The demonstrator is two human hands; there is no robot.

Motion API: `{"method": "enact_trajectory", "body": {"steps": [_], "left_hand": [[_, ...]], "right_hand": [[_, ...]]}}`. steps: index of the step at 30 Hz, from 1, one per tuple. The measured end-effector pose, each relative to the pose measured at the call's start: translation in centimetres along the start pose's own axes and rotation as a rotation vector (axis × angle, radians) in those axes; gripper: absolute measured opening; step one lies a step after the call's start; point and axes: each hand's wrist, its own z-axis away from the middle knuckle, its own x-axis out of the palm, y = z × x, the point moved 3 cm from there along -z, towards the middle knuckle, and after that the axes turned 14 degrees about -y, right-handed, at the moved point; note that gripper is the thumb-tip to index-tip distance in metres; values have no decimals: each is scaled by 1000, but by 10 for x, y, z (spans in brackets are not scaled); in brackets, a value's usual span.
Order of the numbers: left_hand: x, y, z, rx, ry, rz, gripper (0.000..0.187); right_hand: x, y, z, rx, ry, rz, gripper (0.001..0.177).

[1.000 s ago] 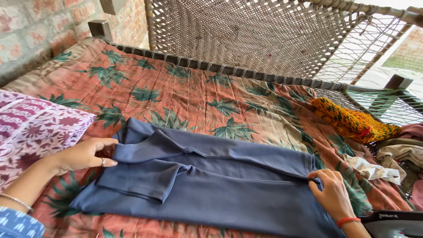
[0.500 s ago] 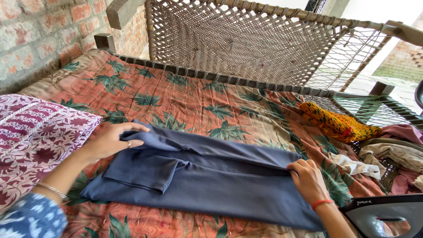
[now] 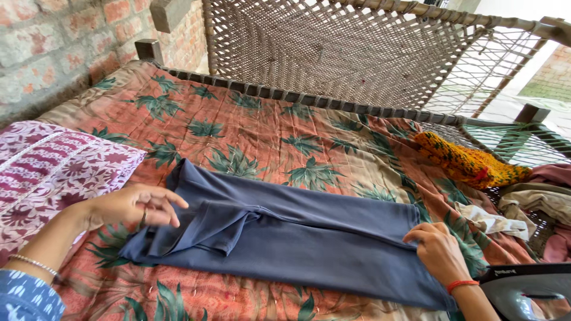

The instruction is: The person folds a dark blue t-shirt on a woven cot and places it on a stack of folded clothes. Then the person unfolds a light-colored patterned garment, smooths it, and irons a section of the sleeve with an electric iron.

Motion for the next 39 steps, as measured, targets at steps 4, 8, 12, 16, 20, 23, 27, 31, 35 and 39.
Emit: {"method": "enact_trajectory", "body": {"steps": [4,8,12,16,20,23,27,31,35,39], "left_hand": [[-29,-18,-26,52,440,124,39],[-31,-36,-59,-152,698,5,44],[-30,-32,-96,-360,759,-426,66],[-35,-40,-109,-349,774,-401,52],[-41,-52,-98,-395,720,-334,49],[-51,-50,-95,-442,726,-246,51],[-53,-47,-108,-301,892,-204,37],[-48,-49,-112,-153,991,-275,27],[-38,-24,-86,-77,1036,-561,40],[-13,19,-54,49,507,-580,38]], "right_hand": [[14,29,-29,137,40,-76,23],[41,60,-73,338,54,-113,39],[69,83,-105,453,109,-17,45],[86,103,-105,438,231,-289,28],[92,113,-102,493,277,-316,24],[89,116,-114,468,276,-215,28],[92,110,-117,544,105,-372,24],[70,65,-105,597,232,-75,21],[27,-29,-106,324,337,202,29],[1,-157,-127,-299,246,-258,18]]}}
